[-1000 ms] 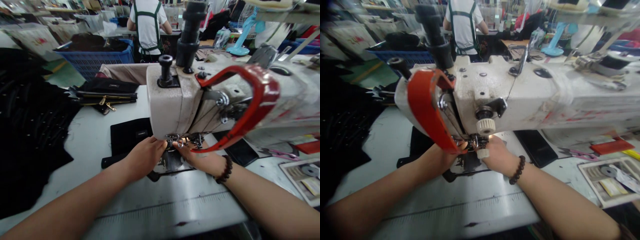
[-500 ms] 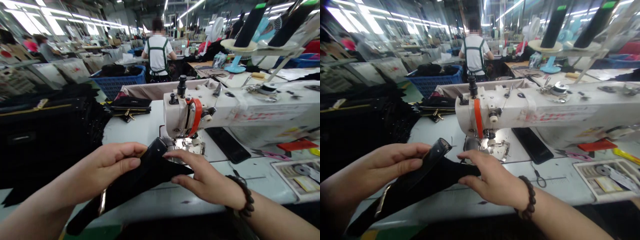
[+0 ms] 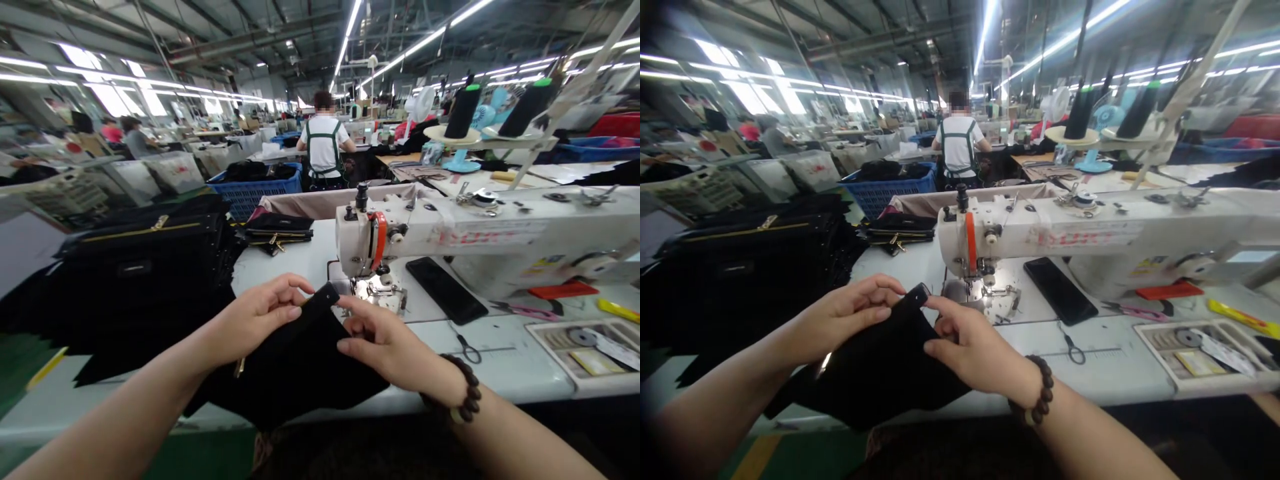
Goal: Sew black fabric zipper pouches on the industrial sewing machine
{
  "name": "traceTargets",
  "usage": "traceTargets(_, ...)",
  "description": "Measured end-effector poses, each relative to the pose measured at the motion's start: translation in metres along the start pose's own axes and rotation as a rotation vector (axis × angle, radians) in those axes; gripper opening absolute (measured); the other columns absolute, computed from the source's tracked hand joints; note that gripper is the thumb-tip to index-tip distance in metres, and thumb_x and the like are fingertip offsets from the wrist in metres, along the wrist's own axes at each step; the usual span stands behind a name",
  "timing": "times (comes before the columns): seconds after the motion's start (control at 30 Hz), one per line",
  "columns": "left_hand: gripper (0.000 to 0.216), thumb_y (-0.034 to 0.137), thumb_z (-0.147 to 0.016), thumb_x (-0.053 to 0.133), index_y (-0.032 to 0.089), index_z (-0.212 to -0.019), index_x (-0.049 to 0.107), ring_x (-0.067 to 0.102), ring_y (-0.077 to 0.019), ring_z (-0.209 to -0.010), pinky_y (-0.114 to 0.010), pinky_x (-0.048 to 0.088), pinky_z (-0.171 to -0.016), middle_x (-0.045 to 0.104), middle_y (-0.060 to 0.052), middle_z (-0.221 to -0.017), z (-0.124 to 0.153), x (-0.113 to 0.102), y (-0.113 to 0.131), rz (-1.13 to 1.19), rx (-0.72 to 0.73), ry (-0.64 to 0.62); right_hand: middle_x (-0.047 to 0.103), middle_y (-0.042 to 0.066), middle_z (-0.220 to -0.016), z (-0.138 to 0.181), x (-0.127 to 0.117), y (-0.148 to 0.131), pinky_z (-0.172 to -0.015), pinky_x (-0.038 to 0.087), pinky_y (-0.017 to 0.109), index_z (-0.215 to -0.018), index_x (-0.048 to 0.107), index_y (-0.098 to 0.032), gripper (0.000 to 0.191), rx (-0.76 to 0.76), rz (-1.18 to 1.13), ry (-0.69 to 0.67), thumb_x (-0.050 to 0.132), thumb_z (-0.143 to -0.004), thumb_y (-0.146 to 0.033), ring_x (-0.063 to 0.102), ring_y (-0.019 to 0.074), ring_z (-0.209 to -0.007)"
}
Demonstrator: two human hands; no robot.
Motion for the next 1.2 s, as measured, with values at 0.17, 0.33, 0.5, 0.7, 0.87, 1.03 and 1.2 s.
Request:
traceTargets(0.17, 0.025, 0.025, -0.081, 0.048, 0.017, -0.105, 0.047, 0.058, -0.0173, -0.085, -0.029, 0.042, -0.074, 0.062, -0.004, -0.090, -0.001, 0.010, -0.002, 0.064, -0.053, -0.082, 0.036, -0.009, -0.054, 0.003, 0.006, 0.001, -0.042, 0.020, 0.018, -0.117, 0.044, -0.018, 0.042, 0.065, -0.077, -0.083, 0.053, -0.077, -0.016, 0.029, 0.0053, -0.046)
traceTargets(0.33, 0.025, 0.026, -0.079, 0.051, 0.016, -0.103, 0.049, 0.058, -0.0146, -0.075, -0.027, 0.041, -0.068, 0.061, -0.003, -0.084, -0.002, 0.016, -0.007, 0.144, -0.106, -0.112, 0.035, -0.010, -0.054, 0.000, 0.010, 0.001, -0.043, 0.018, 0.019, -0.103, 0.050, -0.017, 0.026, 0.055, -0.155, -0.113, 0.054, -0.077, -0.018, 0.028, 0.0048, -0.046)
traceTargets(0.5, 0.026, 0.027, -0.078, 0.054, 0.015, -0.101, 0.050, 0.057, -0.0129, -0.070, -0.025, 0.041, -0.065, 0.061, -0.002, -0.082, -0.003, 0.020, -0.019, 0.245, -0.176, -0.124, 0.047, -0.006, -0.066, -0.002, 0.015, 0.008, -0.055, 0.030, 0.019, -0.090, 0.051, -0.017, 0.022, 0.096, -0.360, -0.121, 0.061, -0.070, -0.019, 0.043, 0.0066, -0.059)
traceTargets(0.7, 0.029, 0.029, -0.075, 0.059, 0.016, -0.099, 0.051, 0.057, -0.0132, -0.070, -0.024, 0.040, -0.064, 0.061, -0.002, -0.082, -0.006, 0.023, -0.031, 0.309, -0.202, -0.145, 0.054, -0.003, -0.074, -0.006, 0.010, 0.015, -0.063, 0.033, 0.020, -0.081, 0.057, -0.017, 0.015, 0.085, -0.448, -0.041, 0.063, -0.067, -0.016, 0.046, 0.0080, -0.068)
traceTargets(0.87, 0.031, 0.030, -0.073, 0.061, 0.015, -0.098, 0.052, 0.057, -0.0137, -0.070, -0.024, 0.040, -0.063, 0.062, -0.003, -0.083, -0.010, 0.024, -0.039, 0.342, -0.218, -0.133, 0.050, -0.005, -0.065, -0.008, 0.002, 0.028, -0.056, 0.028, 0.020, -0.073, 0.059, -0.017, 0.010, 0.120, -0.405, 0.072, 0.064, -0.064, -0.017, 0.039, 0.0076, -0.061)
traceTargets(1.03, 0.030, 0.029, -0.072, 0.063, 0.016, -0.097, 0.053, 0.057, -0.0124, -0.067, -0.023, 0.040, -0.063, 0.062, -0.002, -0.081, -0.014, 0.023, -0.047, 0.377, -0.241, -0.117, 0.051, -0.005, -0.065, -0.008, 0.004, 0.037, -0.055, 0.027, 0.020, -0.075, 0.058, -0.017, 0.013, 0.157, -0.446, 0.079, 0.064, -0.063, -0.017, 0.039, 0.0075, -0.060)
traceTargets(1.2, 0.029, 0.029, -0.072, 0.063, 0.016, -0.097, 0.054, 0.058, -0.0121, -0.067, -0.023, 0.040, -0.064, 0.063, -0.002, -0.081, -0.016, 0.026, -0.053, 0.398, -0.238, -0.144, 0.049, -0.006, -0.064, -0.009, 0.006, 0.042, -0.053, 0.026, 0.019, -0.074, 0.055, -0.016, 0.017, 0.178, -0.509, 0.073, 0.065, -0.061, -0.014, 0.039, 0.0061, -0.058)
Point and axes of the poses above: each hand's wrist, its own z-axis away from the middle knuckle, its own x-axis out of the palm, y = z × x, the point moved 9 cm from there along -z, towards the middle knuckle
